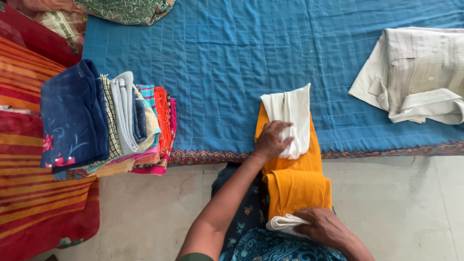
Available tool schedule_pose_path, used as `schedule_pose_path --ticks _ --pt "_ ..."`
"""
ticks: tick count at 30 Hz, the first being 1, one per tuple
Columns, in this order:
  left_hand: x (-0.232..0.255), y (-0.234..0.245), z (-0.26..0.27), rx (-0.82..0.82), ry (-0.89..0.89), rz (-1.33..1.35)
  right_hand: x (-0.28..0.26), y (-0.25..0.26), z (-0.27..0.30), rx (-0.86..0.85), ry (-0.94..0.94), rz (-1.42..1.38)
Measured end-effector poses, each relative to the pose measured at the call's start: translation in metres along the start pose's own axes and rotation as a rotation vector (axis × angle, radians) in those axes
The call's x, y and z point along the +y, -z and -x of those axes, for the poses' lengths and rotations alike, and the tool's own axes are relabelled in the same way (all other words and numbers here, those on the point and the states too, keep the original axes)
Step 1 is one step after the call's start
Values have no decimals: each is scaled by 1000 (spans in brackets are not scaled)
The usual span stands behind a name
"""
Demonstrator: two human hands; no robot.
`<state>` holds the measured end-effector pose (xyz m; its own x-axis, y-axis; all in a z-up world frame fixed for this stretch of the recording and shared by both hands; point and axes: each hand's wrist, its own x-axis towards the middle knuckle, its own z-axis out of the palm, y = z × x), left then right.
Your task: The person folds a dark blue floral garment and places it on a stack. Then, the person unfolds and folds a yellow long-sleeved top with white trim, smoothing it and stacking it on the bed.
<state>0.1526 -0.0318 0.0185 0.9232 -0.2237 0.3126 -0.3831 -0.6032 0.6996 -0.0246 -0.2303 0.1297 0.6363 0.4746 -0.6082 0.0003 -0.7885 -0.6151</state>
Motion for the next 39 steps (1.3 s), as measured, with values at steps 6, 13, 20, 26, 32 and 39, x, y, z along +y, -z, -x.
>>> schedule_pose_path --ticks 6,13,20,26,32,39 --pt "-21 -32 31 -269 88 72 -6 -4 25 87 89 55" --pt "-52 -49 51 -370 152 200 -10 21 43 55 74 89" --pt "-42 -22 57 -358 498 912 -61 157 22 579 205 390" --pt "-37 -11 54 -368 416 884 -72 177 40 425 -70 511" --pt "-32 -27 89 -225 -226 144 13 128 117 130 666 443" --pt "2 1 100 -206 29 392 28 104 152 -16 654 434"
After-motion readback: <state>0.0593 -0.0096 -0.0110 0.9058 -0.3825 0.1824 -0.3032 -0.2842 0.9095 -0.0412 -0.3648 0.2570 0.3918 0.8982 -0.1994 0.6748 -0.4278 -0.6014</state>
